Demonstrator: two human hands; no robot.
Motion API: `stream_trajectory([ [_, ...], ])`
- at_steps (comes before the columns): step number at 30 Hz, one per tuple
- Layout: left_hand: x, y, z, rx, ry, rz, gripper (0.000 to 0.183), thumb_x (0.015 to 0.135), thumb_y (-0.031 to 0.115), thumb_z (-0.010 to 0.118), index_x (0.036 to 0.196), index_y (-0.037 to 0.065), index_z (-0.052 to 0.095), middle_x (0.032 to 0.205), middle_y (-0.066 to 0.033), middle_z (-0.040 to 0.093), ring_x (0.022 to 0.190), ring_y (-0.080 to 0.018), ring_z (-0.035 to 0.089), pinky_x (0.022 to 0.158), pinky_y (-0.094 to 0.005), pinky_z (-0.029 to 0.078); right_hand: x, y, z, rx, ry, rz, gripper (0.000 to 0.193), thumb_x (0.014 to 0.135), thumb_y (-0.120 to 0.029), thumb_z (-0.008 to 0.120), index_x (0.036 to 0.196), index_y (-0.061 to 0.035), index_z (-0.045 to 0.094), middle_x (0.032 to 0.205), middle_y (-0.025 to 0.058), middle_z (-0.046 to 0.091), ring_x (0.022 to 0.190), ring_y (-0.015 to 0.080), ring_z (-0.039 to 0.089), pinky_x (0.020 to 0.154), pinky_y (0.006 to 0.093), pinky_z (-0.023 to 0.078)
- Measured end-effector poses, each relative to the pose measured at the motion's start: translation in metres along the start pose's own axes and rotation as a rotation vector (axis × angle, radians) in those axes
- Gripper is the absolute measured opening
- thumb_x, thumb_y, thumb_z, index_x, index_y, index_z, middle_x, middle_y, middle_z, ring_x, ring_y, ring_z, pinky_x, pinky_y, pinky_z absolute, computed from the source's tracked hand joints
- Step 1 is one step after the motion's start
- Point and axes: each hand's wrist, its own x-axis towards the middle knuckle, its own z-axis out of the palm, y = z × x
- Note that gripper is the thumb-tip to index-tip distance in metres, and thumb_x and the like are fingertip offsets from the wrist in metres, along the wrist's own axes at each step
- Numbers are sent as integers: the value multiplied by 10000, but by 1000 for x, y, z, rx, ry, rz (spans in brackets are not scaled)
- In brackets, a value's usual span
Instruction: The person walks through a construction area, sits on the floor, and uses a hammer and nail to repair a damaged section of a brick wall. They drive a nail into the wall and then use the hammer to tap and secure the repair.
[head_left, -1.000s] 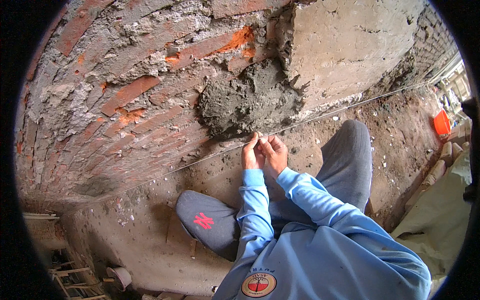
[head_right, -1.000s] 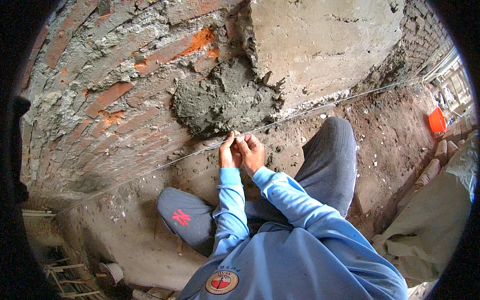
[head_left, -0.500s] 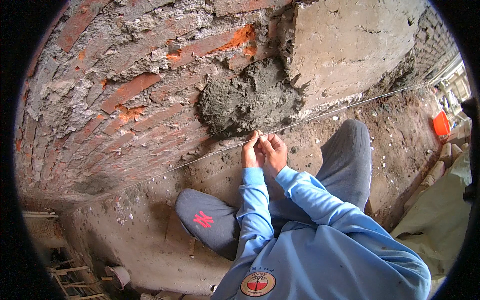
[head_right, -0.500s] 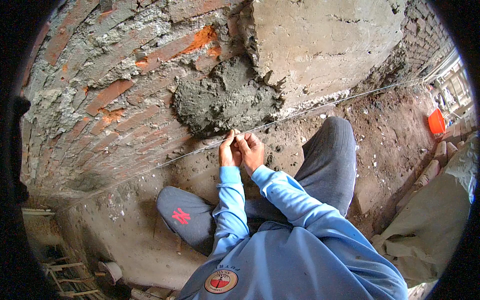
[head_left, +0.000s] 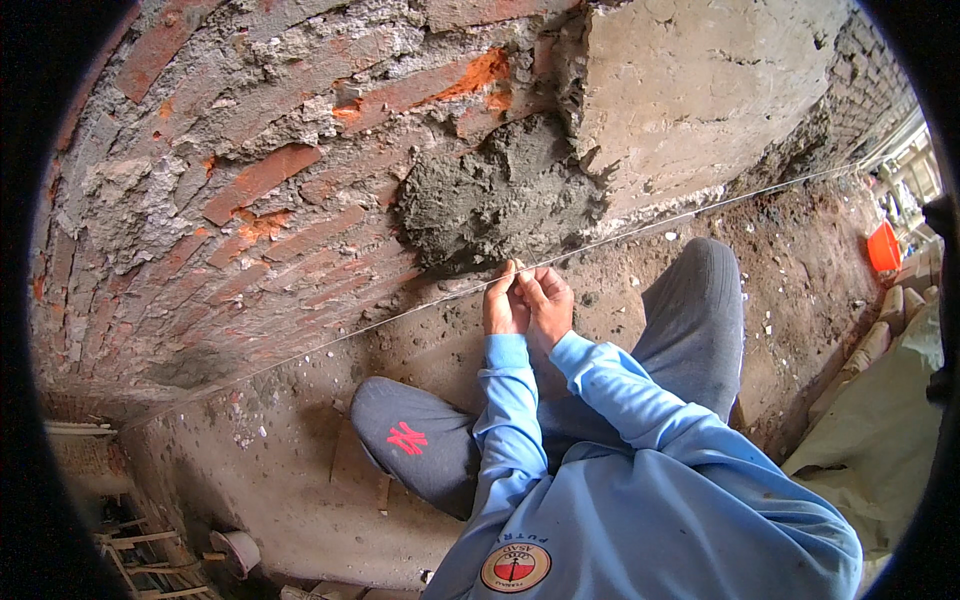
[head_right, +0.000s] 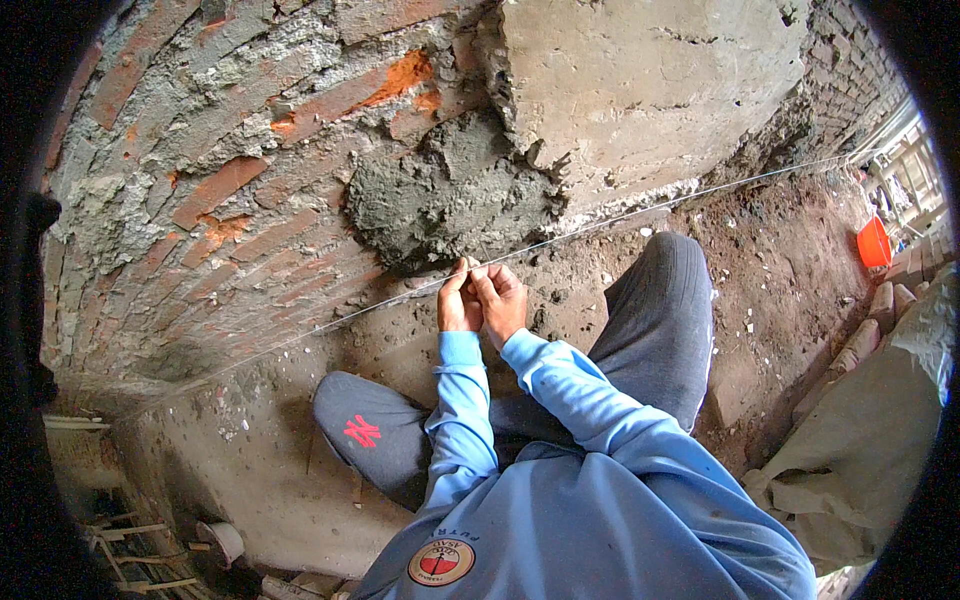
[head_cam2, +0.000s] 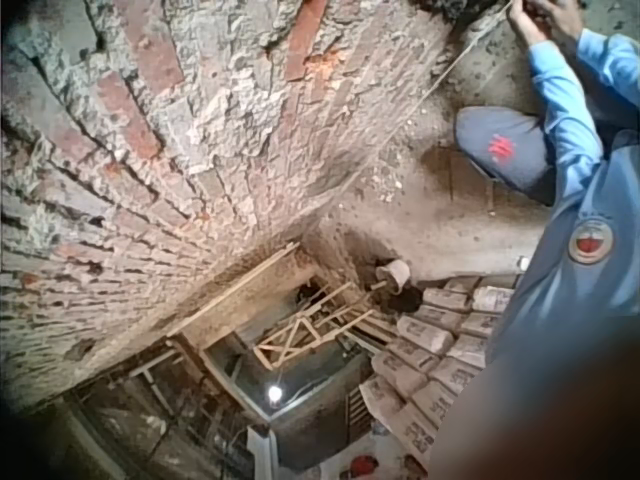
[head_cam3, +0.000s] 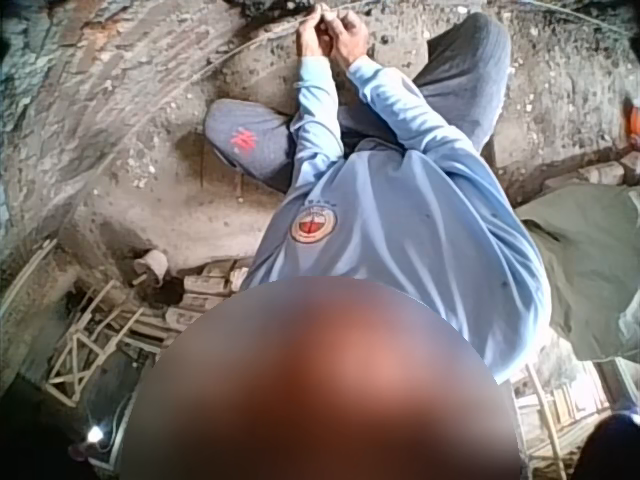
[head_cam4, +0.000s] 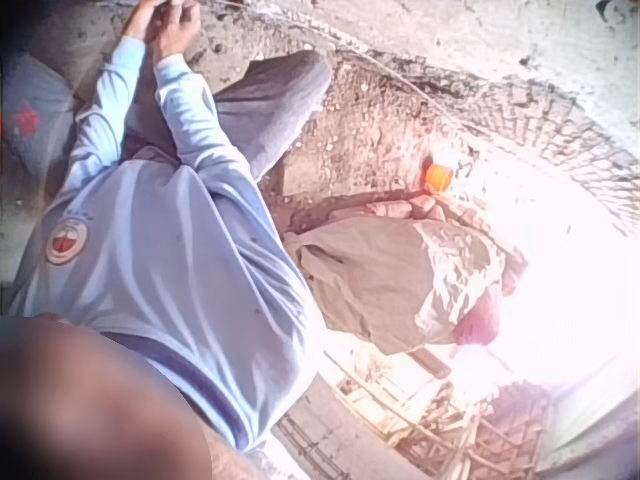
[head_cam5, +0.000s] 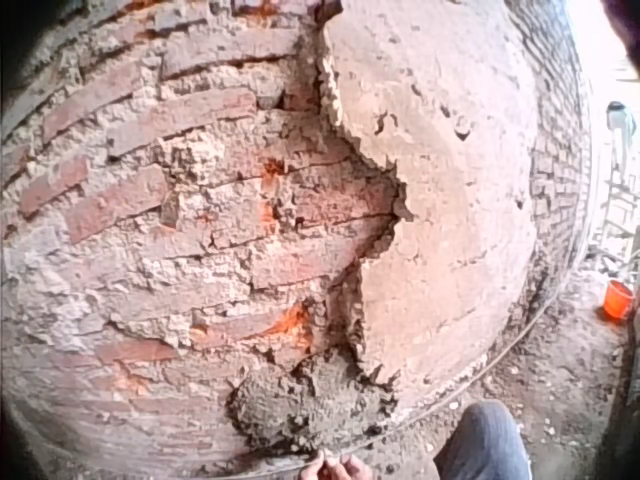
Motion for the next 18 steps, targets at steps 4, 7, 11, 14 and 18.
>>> stream_trajectory([
  [4,-1,1,0,-20,-153,-23,47,927,127,640,926,83,656,827,19,602,684,-93,500,592,-236,439,-1,-4,2,-14,7,9,159,972,-144,627,854,-40,605,770,-18,622,692,53,533,641,221,449],
  [7,0,2,-1,-33,-164,-22,44,928,121,641,931,81,657,856,10,621,715,-97,528,634,-239,466,-1,-5,2,-13,4,-1,158,973,-142,625,852,-42,604,772,-18,623,691,53,531,639,219,445],
  [11,1,1,-1,-42,-120,-12,42,932,111,637,942,76,658,876,4,631,746,-100,548,681,-237,482,-1,-3,2,-28,15,13,156,971,-141,626,851,-44,603,771,-19,622,686,51,524,634,215,436],
  [14,0,1,-1,-42,-124,-15,45,937,108,632,947,73,659,883,3,635,755,-101,553,690,-236,481,-1,-2,2,-36,21,15,158,968,-141,630,845,-46,600,766,-19,619,682,50,518,631,214,432],
  [18,0,2,-2,-41,-136,-27,52,942,114,630,942,69,657,876,3,633,755,-100,553,693,-236,479,0,-2,2,-27,23,-1,171,965,-136,633,825,-47,589,758,-16,617,680,53,519,628,220,435],
])
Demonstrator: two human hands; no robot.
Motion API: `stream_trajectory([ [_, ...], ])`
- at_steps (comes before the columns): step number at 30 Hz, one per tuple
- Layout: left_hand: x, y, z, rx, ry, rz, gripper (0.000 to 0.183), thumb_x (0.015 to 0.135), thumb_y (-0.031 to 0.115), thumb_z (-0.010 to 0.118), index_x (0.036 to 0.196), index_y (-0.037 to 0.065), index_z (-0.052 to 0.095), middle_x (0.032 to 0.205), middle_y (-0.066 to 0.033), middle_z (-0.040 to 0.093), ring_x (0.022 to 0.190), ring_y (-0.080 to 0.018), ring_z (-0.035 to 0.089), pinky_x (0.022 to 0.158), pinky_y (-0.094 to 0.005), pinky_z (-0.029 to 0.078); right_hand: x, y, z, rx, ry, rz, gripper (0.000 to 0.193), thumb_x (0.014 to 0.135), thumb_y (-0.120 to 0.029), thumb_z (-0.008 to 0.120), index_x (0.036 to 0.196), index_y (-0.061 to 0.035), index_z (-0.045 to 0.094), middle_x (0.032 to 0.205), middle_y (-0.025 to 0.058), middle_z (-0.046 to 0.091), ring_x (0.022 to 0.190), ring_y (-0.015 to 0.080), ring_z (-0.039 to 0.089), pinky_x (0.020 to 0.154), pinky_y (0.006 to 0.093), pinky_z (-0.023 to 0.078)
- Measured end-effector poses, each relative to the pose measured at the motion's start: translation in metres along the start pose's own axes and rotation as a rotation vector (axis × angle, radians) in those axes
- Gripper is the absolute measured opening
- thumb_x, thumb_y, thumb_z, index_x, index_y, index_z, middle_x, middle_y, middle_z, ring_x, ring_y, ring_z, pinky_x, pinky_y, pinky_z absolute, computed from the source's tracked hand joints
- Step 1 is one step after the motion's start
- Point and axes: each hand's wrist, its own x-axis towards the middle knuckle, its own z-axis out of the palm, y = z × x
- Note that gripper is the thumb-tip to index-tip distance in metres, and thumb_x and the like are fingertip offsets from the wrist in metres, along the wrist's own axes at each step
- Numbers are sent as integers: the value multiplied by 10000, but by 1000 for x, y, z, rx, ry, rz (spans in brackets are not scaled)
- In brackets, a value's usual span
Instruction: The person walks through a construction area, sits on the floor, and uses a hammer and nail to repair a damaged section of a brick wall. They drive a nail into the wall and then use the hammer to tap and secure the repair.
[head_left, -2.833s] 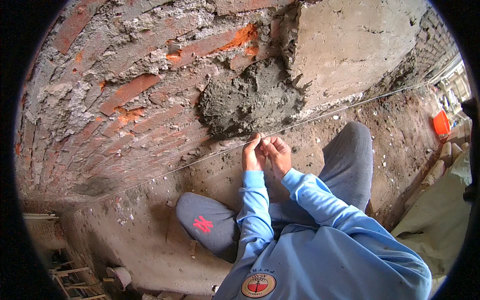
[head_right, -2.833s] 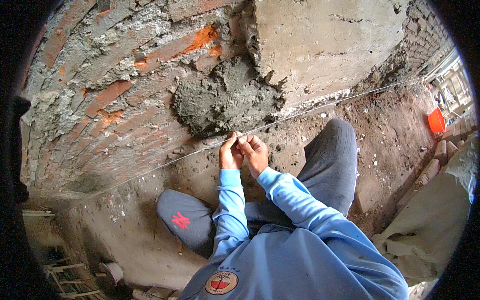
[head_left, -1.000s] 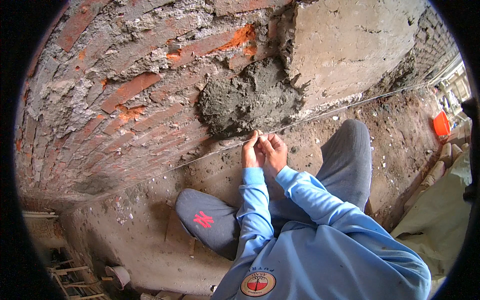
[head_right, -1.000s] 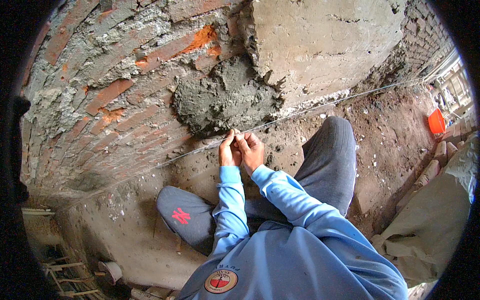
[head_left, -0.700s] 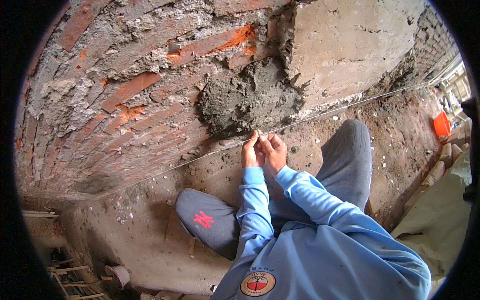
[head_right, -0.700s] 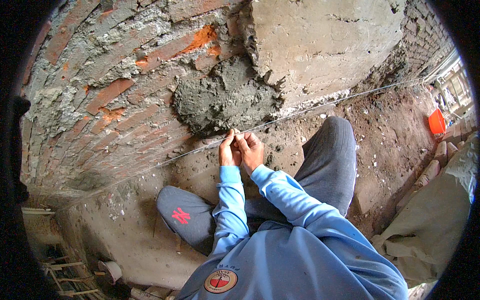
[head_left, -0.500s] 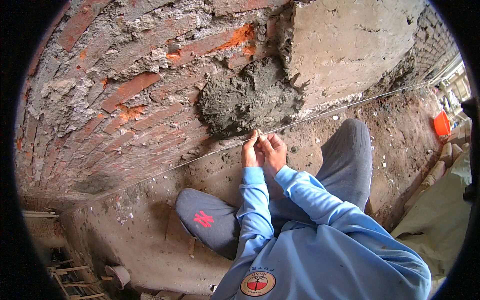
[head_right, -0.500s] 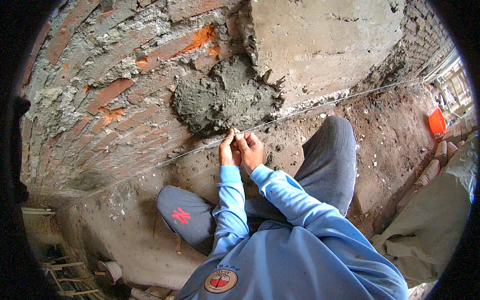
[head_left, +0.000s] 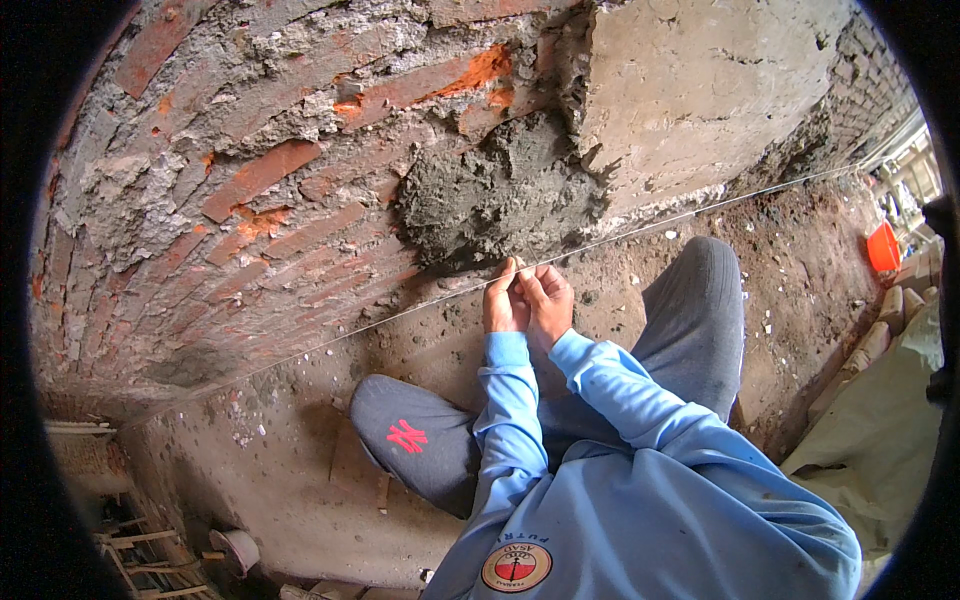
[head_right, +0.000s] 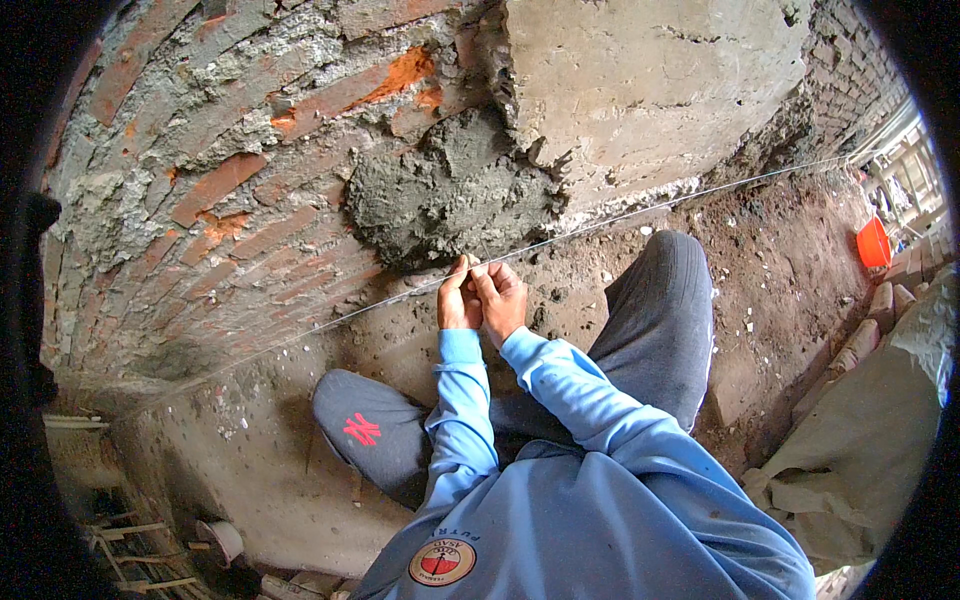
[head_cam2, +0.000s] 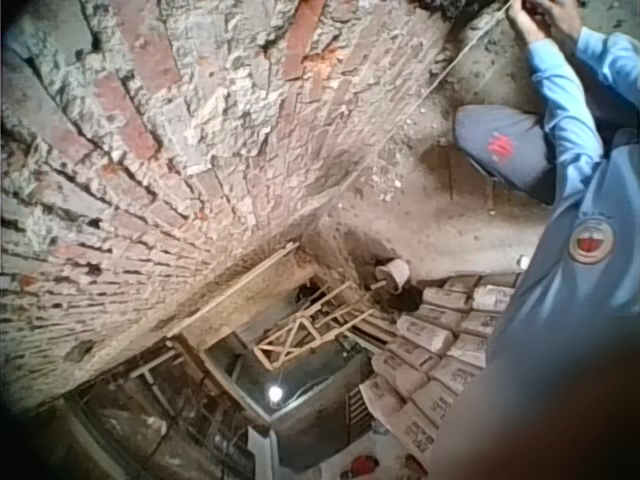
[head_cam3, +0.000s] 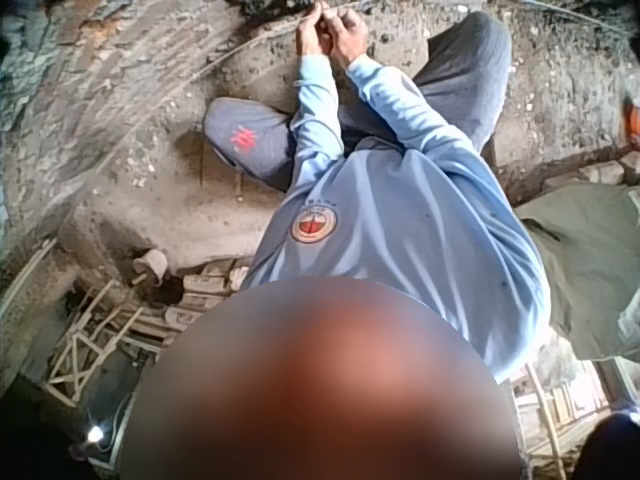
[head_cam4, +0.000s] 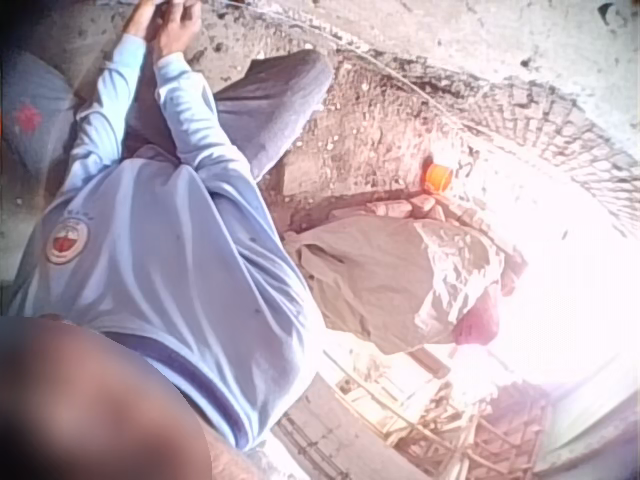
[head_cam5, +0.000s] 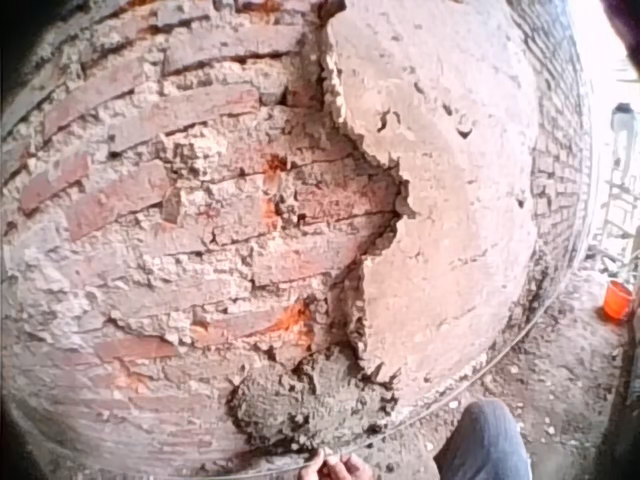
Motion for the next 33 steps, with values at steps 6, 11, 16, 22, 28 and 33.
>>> stream_trajectory([
  [6,0,0,1,35,17,9,70,948,128,632,928,64,653,858,5,627,748,-93,550,691,-232,476,1,-2,0,-10,-5,0,187,965,-125,631,806,-43,576,743,-11,612,678,59,523,625,226,440],
  [11,0,0,1,25,2,18,77,943,138,644,935,63,659,860,4,629,747,-96,553,684,-236,479,1,-1,0,-15,5,9,183,963,-125,634,810,-42,578,743,-12,613,678,59,523,627,227,442],
  [16,1,-2,0,16,15,29,82,931,144,660,950,65,664,860,6,630,730,-96,548,646,-236,468,2,0,-2,12,-31,-8,175,969,-136,627,827,-41,589,757,-12,619,682,55,519,627,229,439],
  [22,-4,-1,2,70,33,38,125,929,180,660,984,68,667,856,-5,632,693,-101,541,543,-245,420,-2,-4,-13,-3,-66,26,144,975,-144,611,890,-29,630,784,-6,630,692,61,524,632,221,423],
  [28,-17,-5,7,7,69,11,156,928,182,645,1029,63,663,850,-44,649,707,-150,568,573,-300,460,-9,-11,-23,126,-40,39,115,970,-124,605,970,-15,645,811,4,630,700,67,526,628,219,416],
  [33,-28,-7,5,85,187,89,125,897,156,658,997,81,663,928,-22,647,874,-153,590,801,-312,476,-8,-18,-26,205,32,83,109,954,-127,594,950,-21,618,791,8,599,664,72,503,610,218,404],
])
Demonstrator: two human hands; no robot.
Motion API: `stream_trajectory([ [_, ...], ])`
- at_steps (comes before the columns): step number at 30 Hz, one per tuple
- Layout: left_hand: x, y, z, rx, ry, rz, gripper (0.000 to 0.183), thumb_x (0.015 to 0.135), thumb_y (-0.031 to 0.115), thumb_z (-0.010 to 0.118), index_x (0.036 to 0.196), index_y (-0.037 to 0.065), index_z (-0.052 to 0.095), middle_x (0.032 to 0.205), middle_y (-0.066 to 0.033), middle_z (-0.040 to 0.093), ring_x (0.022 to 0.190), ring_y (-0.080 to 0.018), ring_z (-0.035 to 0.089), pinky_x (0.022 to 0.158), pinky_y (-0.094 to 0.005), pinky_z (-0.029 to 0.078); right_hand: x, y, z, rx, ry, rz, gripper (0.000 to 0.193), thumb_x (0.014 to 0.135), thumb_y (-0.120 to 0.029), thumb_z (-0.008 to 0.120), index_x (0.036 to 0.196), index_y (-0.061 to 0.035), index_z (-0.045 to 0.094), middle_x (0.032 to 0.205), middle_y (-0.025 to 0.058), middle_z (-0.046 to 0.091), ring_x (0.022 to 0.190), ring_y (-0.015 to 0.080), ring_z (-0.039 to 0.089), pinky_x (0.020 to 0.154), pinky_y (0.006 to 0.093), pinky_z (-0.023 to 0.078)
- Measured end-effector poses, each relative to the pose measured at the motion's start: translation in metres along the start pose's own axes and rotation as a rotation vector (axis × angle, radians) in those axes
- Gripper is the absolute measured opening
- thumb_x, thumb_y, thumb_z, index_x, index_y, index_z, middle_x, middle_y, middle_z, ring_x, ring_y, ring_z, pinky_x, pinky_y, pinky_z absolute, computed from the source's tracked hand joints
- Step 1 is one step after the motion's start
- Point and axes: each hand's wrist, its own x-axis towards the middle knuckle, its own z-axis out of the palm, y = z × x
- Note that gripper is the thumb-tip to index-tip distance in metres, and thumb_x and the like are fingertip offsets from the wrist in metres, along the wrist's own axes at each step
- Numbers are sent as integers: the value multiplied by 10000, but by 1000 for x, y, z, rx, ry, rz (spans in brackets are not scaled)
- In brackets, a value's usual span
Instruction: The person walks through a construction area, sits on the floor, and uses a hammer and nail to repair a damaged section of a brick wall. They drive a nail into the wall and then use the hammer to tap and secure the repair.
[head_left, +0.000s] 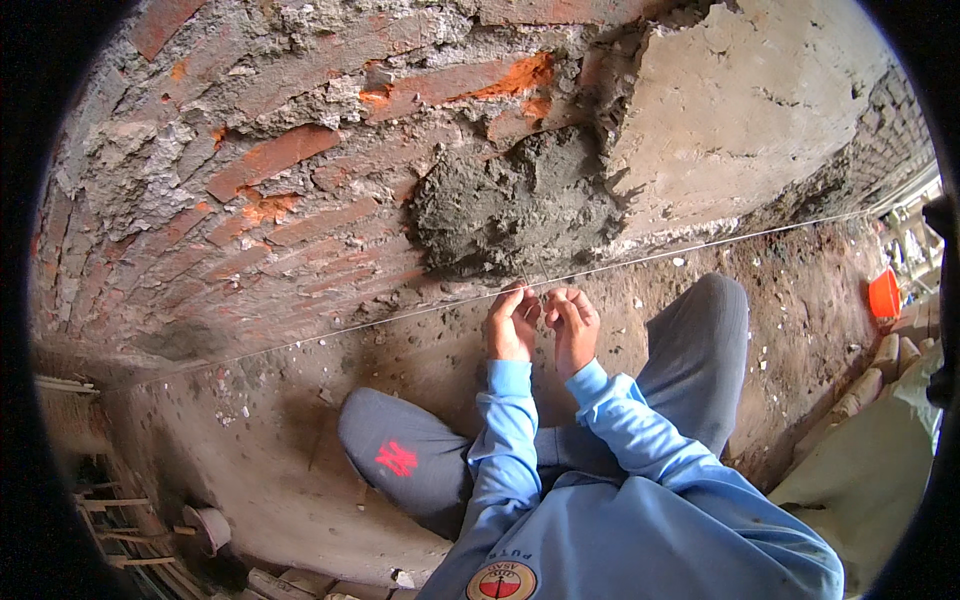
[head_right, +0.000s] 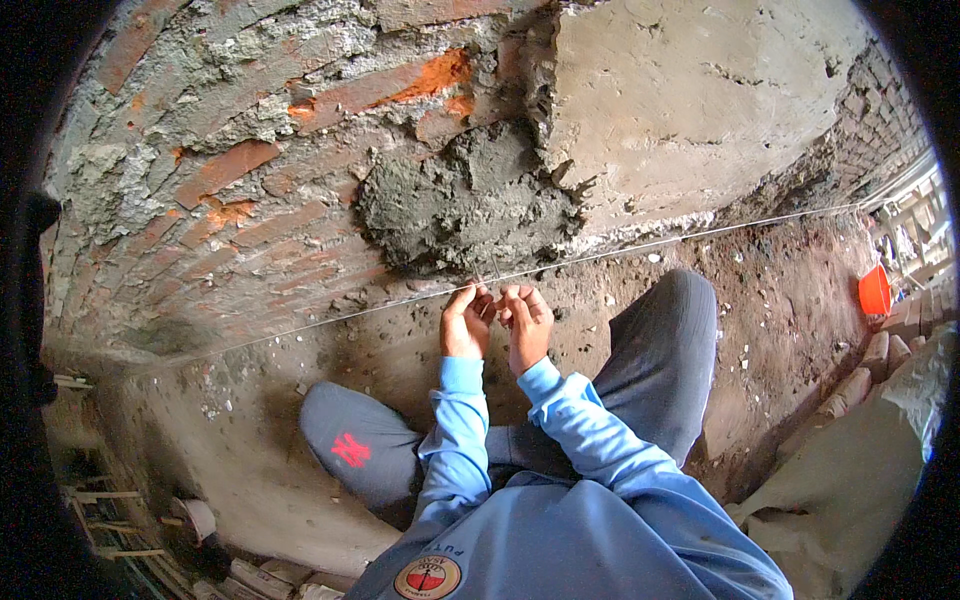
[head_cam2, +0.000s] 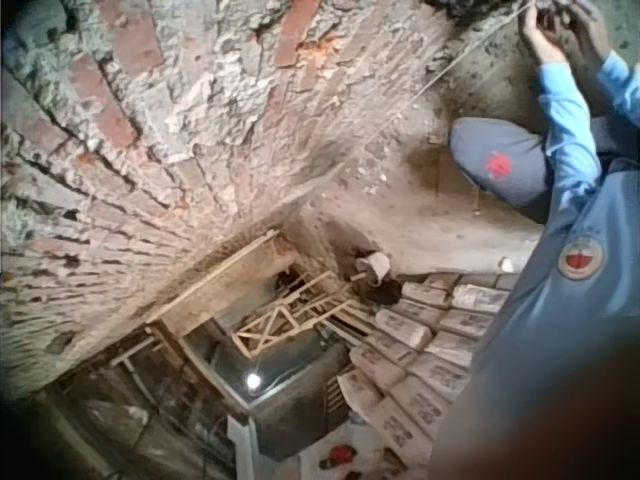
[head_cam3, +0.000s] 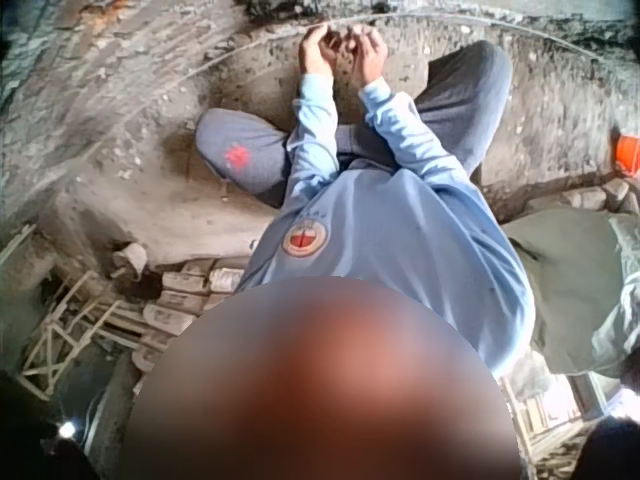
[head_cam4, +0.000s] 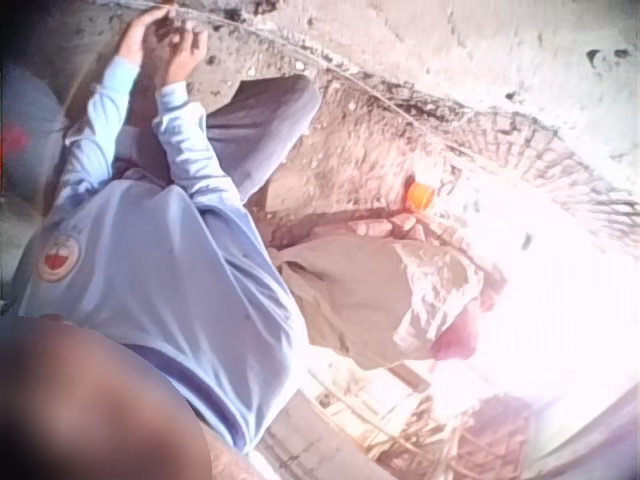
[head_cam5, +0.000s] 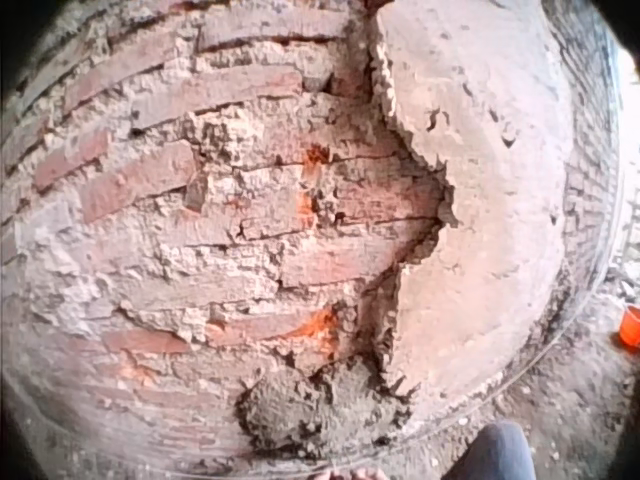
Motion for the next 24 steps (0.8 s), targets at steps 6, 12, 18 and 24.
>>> stream_trajectory([
  [6,-5,-2,-2,56,-27,4,128,909,167,655,1000,77,662,938,-19,641,893,-145,583,779,-306,477,1,-8,3,7,46,91,90,930,-102,572,950,-19,599,801,18,581,678,89,512,614,230,408],
  [12,-9,-3,3,79,-111,20,158,937,218,639,985,68,649,888,-38,631,830,-179,587,746,-322,473,5,-6,5,43,24,94,76,957,-114,603,925,-45,607,773,-10,591,644,61,481,593,212,383],
  [18,-13,-11,13,202,-72,190,116,925,120,647,995,29,638,879,-37,639,782,-131,587,720,-273,470,9,-3,7,53,-13,66,57,962,-90,606,930,-43,606,799,-4,614,658,56,485,609,206,394],
  [24,-12,-19,9,259,57,339,132,887,64,697,999,19,642,873,-26,649,806,-113,591,760,-258,470,8,0,10,16,-17,32,59,958,-86,620,936,-33,605,797,-6,613,666,50,492,619,204,407],
])
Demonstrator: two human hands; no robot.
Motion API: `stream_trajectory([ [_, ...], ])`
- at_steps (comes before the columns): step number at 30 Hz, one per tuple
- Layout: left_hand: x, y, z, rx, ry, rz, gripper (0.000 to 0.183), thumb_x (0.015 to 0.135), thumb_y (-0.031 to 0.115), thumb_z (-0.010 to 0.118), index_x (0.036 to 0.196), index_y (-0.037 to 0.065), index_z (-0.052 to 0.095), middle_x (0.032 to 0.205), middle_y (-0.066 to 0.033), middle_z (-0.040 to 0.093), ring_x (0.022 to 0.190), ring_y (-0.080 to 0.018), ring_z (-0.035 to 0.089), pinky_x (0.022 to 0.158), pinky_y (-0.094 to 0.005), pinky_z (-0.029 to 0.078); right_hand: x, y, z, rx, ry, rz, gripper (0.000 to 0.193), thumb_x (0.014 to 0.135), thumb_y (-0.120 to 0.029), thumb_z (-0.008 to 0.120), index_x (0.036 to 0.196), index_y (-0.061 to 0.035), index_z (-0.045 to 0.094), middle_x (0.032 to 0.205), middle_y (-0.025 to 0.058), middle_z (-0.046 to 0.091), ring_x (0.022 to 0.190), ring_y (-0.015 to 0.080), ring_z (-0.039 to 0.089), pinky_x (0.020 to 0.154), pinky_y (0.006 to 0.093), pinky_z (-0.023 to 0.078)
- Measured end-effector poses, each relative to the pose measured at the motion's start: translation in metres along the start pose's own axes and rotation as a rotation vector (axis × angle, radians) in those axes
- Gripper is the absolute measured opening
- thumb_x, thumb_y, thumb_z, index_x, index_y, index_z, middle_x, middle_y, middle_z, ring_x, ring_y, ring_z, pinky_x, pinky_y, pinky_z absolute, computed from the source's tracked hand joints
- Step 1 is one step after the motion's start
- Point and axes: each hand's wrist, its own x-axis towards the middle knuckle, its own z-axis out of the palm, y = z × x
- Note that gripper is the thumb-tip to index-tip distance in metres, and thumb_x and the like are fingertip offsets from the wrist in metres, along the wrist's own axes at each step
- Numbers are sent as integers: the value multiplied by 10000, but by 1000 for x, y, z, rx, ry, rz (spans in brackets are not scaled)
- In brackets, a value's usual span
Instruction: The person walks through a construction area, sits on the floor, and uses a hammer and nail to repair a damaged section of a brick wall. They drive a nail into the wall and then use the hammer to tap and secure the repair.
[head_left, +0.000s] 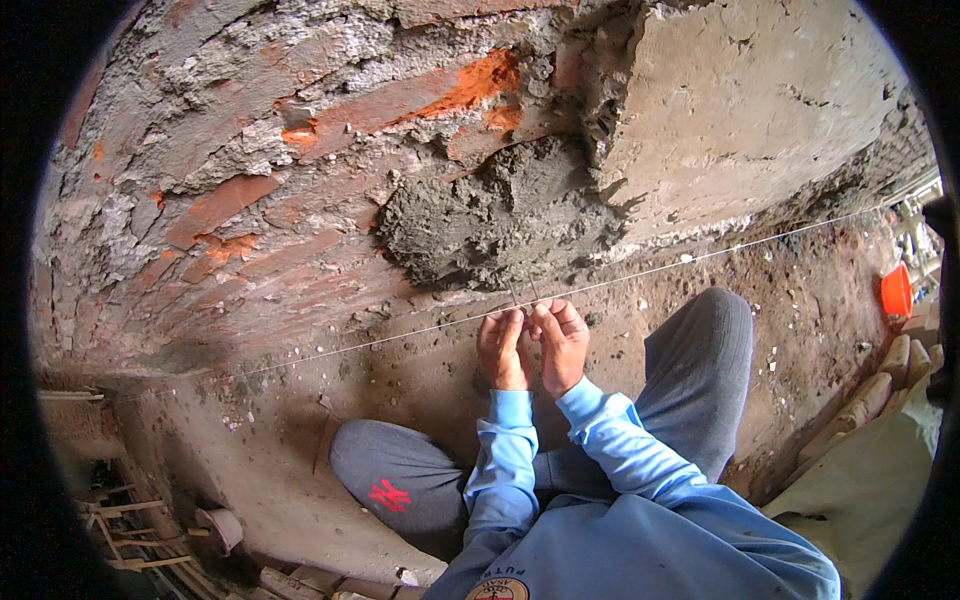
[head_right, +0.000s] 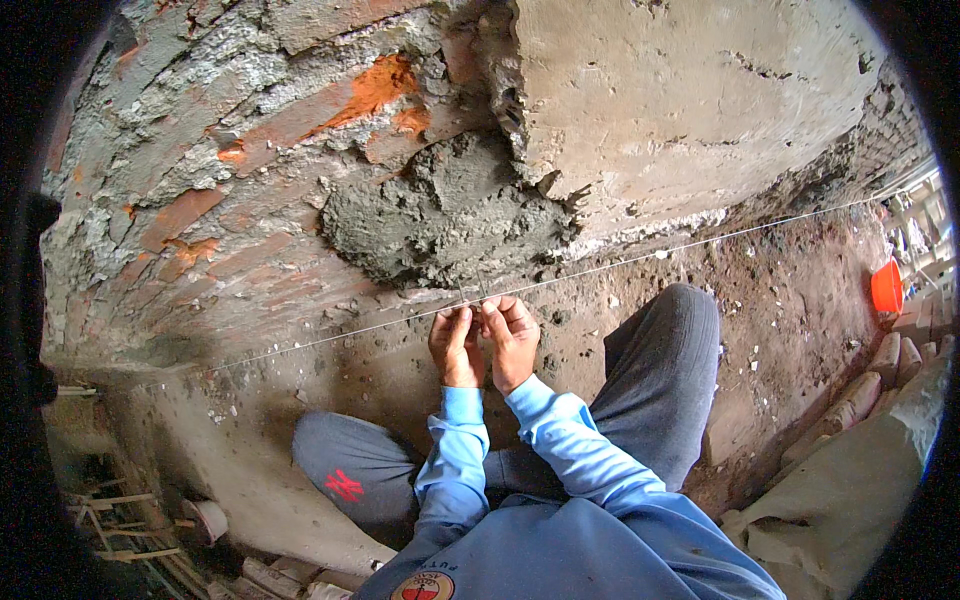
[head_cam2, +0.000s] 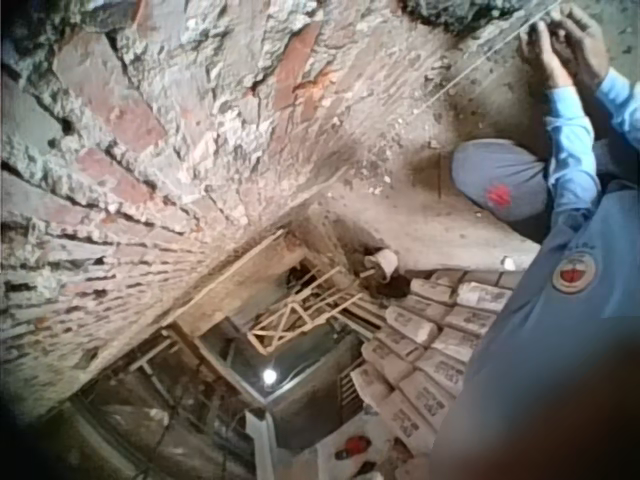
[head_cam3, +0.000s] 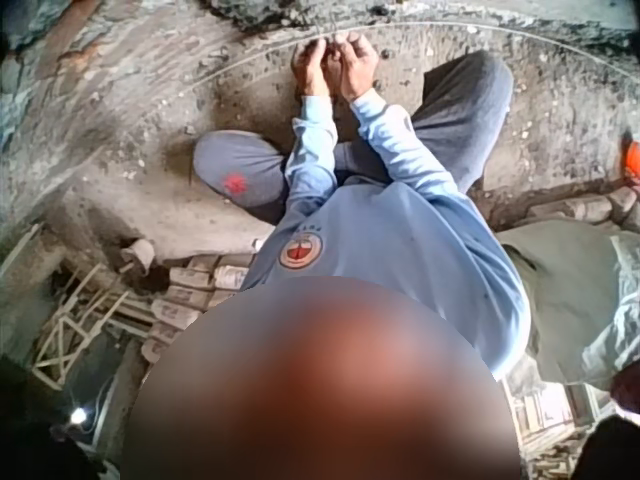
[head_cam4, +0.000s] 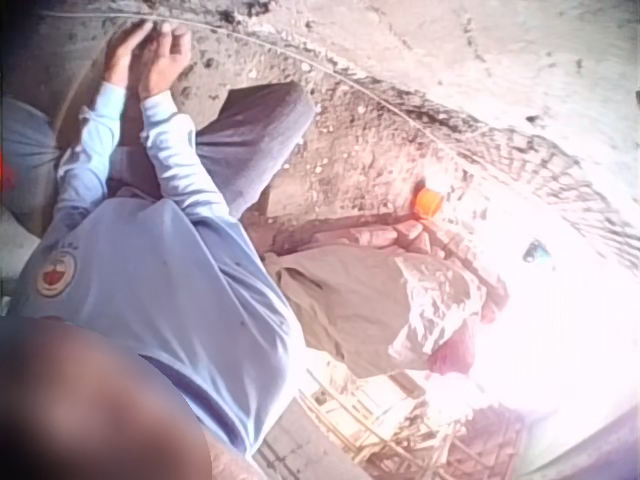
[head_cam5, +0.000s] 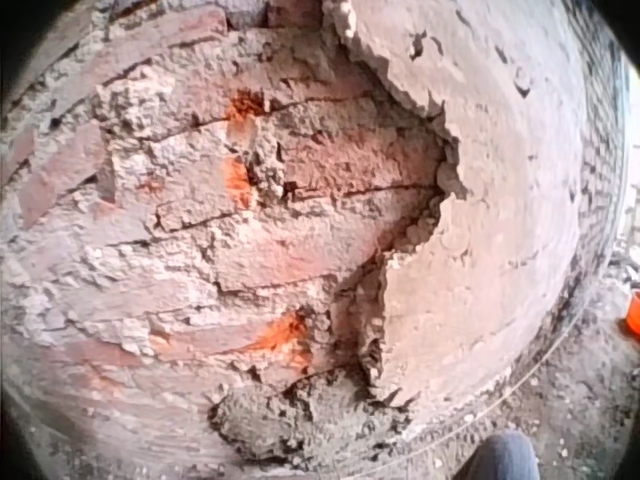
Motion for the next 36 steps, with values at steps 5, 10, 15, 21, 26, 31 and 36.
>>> stream_trajectory([
  [5,0,-3,-2,68,22,27,125,882,80,714,979,24,659,901,-22,662,830,-105,591,789,-248,463,1,0,0,-11,6,-13,56,960,-73,614,927,-29,604,791,-5,612,657,52,492,608,203,407],
  [10,-1,-4,1,88,46,43,122,885,99,720,968,29,664,886,-10,658,821,-100,580,777,-246,451,3,1,0,9,7,-16,62,964,-69,603,918,-28,609,787,-4,615,652,52,496,604,203,411],
  [15,1,-2,5,75,43,32,113,890,108,718,946,31,657,868,-6,650,802,-96,568,750,-249,446,4,3,0,10,3,-19,57,965,-65,600,925,-27,611,786,-3,615,654,54,500,606,205,415],
  [21,-1,0,7,68,33,28,103,899,104,706,940,26,652,866,-9,648,796,-93,563,738,-245,441,4,5,0,-9,-15,-58,49,968,-58,591,934,-26,607,789,0,612,660,60,505,612,208,418],
  [26,-1,1,8,69,28,35,98,899,93,700,945,22,651,870,-9,650,790,-89,560,732,-237,438,3,5,0,12,-7,-60,46,972,-57,586,944,-24,605,795,1,615,668,60,511,619,207,421],
  [31,-2,0,6,66,15,50,96,897,86,697,951,21,651,862,-10,652,772,-89,559,718,-234,440,2,6,1,-16,-16,-71,54,974,-67,590,945,-23,604,795,0,615,666,59,510,621,208,422],
  [36,-2,0,7,68,27,48,97,895,94,701,944,24,655,852,-4,650,759,-85,554,703,-233,436,2,6,0,-33,-23,-78,66,975,-74,588,940,-22,605,792,-1,614,658,58,504,618,207,418],
])
